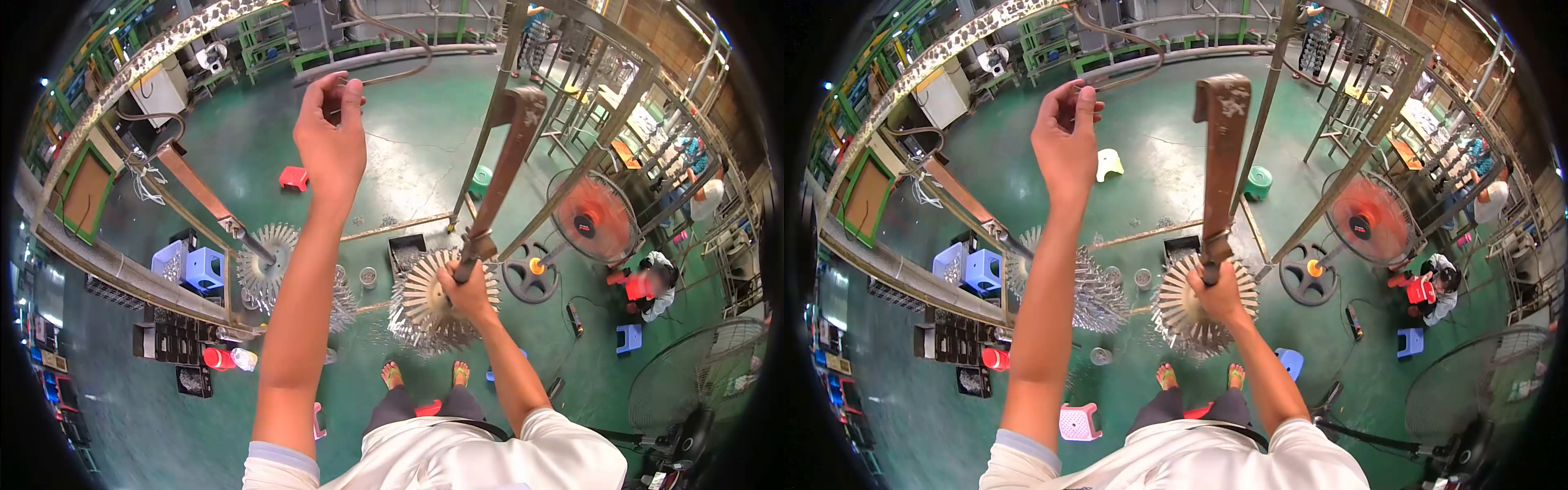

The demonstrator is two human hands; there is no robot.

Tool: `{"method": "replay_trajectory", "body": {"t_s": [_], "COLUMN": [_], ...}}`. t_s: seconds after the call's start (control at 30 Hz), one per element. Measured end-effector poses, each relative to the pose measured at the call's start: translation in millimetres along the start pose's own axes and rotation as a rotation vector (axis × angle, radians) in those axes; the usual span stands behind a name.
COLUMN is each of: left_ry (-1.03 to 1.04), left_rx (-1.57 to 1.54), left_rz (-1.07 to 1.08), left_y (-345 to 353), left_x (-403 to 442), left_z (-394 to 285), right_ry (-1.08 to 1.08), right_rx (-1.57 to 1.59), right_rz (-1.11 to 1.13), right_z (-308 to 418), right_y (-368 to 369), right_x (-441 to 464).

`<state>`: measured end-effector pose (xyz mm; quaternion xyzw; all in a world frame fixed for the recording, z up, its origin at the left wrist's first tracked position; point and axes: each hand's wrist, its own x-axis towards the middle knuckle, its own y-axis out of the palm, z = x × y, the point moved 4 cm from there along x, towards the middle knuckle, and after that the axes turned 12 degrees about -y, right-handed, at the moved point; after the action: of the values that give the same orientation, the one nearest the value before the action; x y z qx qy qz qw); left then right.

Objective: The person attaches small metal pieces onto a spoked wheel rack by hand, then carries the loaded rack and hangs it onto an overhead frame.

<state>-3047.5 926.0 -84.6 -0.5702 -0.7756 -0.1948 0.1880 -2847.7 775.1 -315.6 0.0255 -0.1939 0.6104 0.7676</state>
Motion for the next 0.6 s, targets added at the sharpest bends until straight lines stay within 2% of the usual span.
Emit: {"method": "replay_trajectory", "body": {"t_s": [0.1,0.17,0.27,0.4,0.6], "left_ry": [-0.074,-0.083,0.017,0.025,0.057], "left_rx": [-0.082,-0.066,0.005,0.065,0.118], "left_rz": [0.045,0.034,0.035,0.063,0.12], "left_y": [-4,-6,-10,-13,-15], "left_x": [2,4,6,8,15], "left_z": [-1,-2,-2,-9,-6], "right_ry": [-0.101,-0.082,-0.102,-0.113,-0.004], "right_rx": [-0.035,-0.008,0.022,0.05,0.086], "right_rz": [0.072,0.093,0.087,0.099,0.09], "right_z": [4,-6,-7,-10,-41], "right_y": [20,33,48,64,84], "right_x": [29,43,63,81,101]}}
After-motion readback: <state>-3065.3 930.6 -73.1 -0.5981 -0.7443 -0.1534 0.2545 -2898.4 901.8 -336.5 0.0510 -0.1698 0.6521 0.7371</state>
